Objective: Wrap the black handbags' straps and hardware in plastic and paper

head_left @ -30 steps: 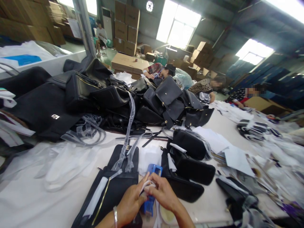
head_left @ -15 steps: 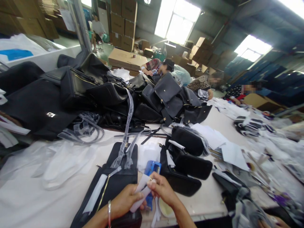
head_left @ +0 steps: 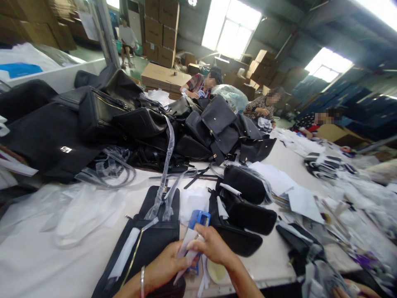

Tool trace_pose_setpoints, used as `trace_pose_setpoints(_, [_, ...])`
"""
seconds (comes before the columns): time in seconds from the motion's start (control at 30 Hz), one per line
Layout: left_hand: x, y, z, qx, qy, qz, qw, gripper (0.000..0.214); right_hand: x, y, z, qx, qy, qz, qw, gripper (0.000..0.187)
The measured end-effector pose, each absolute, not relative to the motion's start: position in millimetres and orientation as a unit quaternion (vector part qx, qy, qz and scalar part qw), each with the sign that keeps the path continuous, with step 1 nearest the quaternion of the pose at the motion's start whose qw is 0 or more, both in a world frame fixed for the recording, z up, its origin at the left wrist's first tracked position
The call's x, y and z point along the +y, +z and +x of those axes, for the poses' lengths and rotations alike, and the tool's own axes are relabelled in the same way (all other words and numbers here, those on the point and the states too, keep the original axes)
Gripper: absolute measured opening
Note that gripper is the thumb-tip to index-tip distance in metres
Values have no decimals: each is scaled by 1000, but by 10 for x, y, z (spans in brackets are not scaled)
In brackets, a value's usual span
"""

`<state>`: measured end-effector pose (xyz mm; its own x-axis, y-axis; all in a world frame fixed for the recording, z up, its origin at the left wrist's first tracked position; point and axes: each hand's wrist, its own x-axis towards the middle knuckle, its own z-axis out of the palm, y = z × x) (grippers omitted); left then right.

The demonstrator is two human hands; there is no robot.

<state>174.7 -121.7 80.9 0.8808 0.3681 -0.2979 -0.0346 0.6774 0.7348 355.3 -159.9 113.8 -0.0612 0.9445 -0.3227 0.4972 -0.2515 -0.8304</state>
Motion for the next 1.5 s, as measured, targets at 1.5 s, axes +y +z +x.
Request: trace_pose_setpoints(1.5, [-1250, 786, 1902, 381, 198, 347, 834, 40, -1817, 891, 3454, -411, 553, -615, 383, 29])
